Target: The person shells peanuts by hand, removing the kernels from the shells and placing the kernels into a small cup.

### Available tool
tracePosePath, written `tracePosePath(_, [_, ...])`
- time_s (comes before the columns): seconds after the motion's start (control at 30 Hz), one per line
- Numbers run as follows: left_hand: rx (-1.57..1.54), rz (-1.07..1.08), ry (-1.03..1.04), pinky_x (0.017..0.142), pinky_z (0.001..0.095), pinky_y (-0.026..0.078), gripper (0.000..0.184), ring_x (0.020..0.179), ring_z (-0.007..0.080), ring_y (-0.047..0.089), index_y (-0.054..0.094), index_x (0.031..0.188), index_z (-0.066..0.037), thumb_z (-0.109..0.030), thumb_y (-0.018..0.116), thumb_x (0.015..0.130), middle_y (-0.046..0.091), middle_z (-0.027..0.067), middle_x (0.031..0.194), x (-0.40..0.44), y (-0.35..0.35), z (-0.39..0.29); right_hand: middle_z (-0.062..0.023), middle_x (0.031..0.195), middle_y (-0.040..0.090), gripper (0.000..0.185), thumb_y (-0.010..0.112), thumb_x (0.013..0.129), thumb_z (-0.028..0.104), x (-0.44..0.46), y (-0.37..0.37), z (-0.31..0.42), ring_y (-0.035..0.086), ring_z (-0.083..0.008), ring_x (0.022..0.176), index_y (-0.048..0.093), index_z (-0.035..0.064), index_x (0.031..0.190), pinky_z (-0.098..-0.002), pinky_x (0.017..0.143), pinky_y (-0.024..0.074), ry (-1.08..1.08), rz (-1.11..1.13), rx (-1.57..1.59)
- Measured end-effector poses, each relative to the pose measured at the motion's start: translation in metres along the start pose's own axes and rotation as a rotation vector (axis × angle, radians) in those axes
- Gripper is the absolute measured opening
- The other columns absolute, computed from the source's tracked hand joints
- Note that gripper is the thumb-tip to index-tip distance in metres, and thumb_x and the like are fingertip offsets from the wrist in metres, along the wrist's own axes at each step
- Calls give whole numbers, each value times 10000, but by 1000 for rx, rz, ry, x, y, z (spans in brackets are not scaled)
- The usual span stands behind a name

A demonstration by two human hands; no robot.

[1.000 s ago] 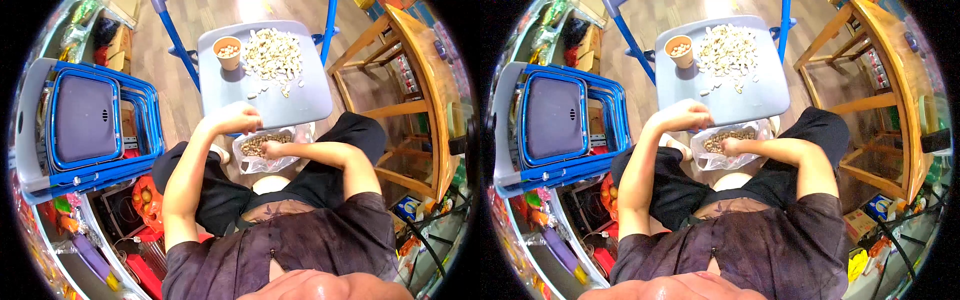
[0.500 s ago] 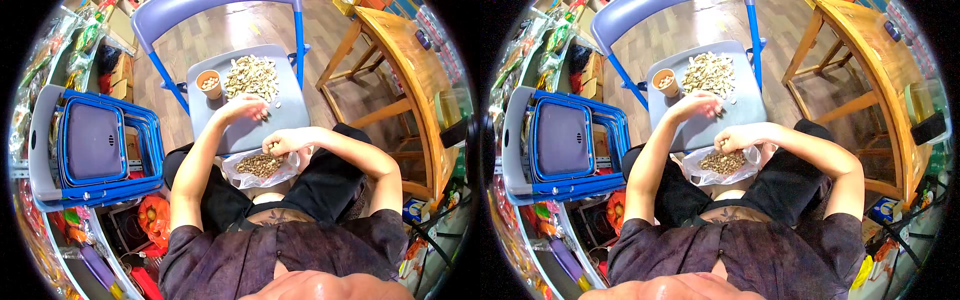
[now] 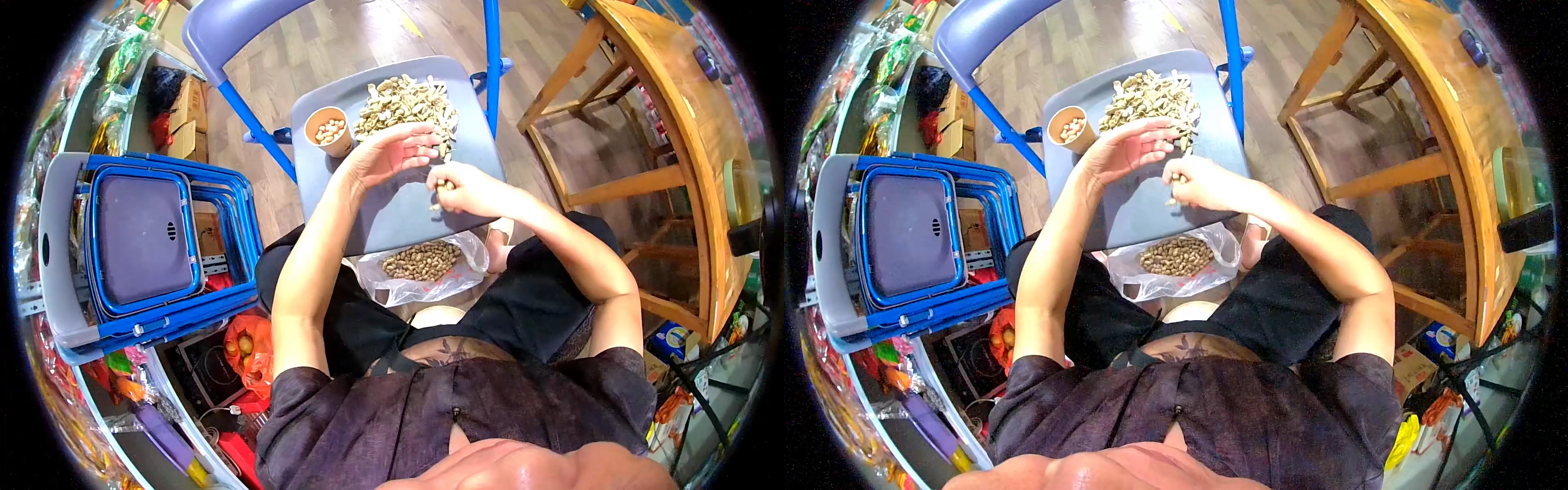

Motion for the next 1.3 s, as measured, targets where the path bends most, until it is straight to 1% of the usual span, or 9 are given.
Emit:
tracePosePath(0.3, [169,-164,120,887,301,501,417,1006,168,627,518,1257,11,-206,589,908,631,131,1152,-32,-26,7,-113,802,585,279,571,813,79,35,8,9,599,-158,664,589,-12,1076,-327,586,505,-126,-131,-469])
tracePosePath(0.43, [196,-223,128,897,286,489,387,1022,175,625,535,1239,12,-186,586,910,633,129,1153,-48,-35,19,-108,979,624,283,529,890,106,26,-2,16,622,-143,728,577,-21,1138,-294,642,543,45,-65,-134])
tracePosePath(0.63, [274,-285,189,913,284,481,380,1054,188,620,547,1231,23,-184,579,914,614,155,1206,-68,-28,14,-50,942,616,225,467,970,156,16,-25,10,619,-121,792,580,11,1099,-267,642,537,138,-107,-87])
tracePosePath(0.73, [311,-364,209,775,244,488,351,866,133,629,561,1207,21,-207,539,942,662,98,1017,-75,-32,6,-21,909,623,216,459,976,162,7,-39,25,609,-101,764,587,21,1077,-244,641,527,80,-162,-81])
tracePosePath(0.83, [435,-461,303,503,221,316,330,487,57,309,635,1031,-4,-278,459,980,365,-69,571,-91,-26,-12,27,759,561,200,464,977,150,9,-60,28,514,-58,658,614,31,1034,-210,555,430,-50,-251,-100])
tracePosePath(0.93, [525,-560,310,481,228,319,308,511,36,347,628,897,-36,-283,462,978,376,-68,548,-108,-15,-27,48,681,468,183,483,961,129,0,-71,40,398,-41,599,634,30,989,-213,511,322,-132,-381,-86])
tracePosePath(1.0, [637,-617,342,481,245,329,256,507,59,371,620,899,-28,-210,462,984,408,-51,553,-112,-2,-32,-28,720,573,183,519,891,117,-12,-90,47,531,-117,678,645,1,956,-281,639,446,-176,-642,-104])
tracePosePath(1.1, [1160,-868,606,550,286,405,197,569,111,494,619,983,-46,-24,425,954,493,31,603,-134,29,-50,-33,723,574,219,525,889,174,-18,-95,59,540,-131,702,641,-4,940,-300,657,448,-215,-687,-145])
tracePosePath(1.3, [1251,-680,589,712,326,485,278,745,219,617,634,1036,-78,60,464,864,610,102,757,-108,41,-29,22,670,549,230,577,876,223,-9,-82,24,491,-79,667,633,-1,879,-273,621,420,-234,-682,-157])
Point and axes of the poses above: each hand's wrist, its own x-axis towards the middle knuckle, its own y-axis out of the palm, z = x × y, the point moved 8 cm from there along x, towards the middle knuckle
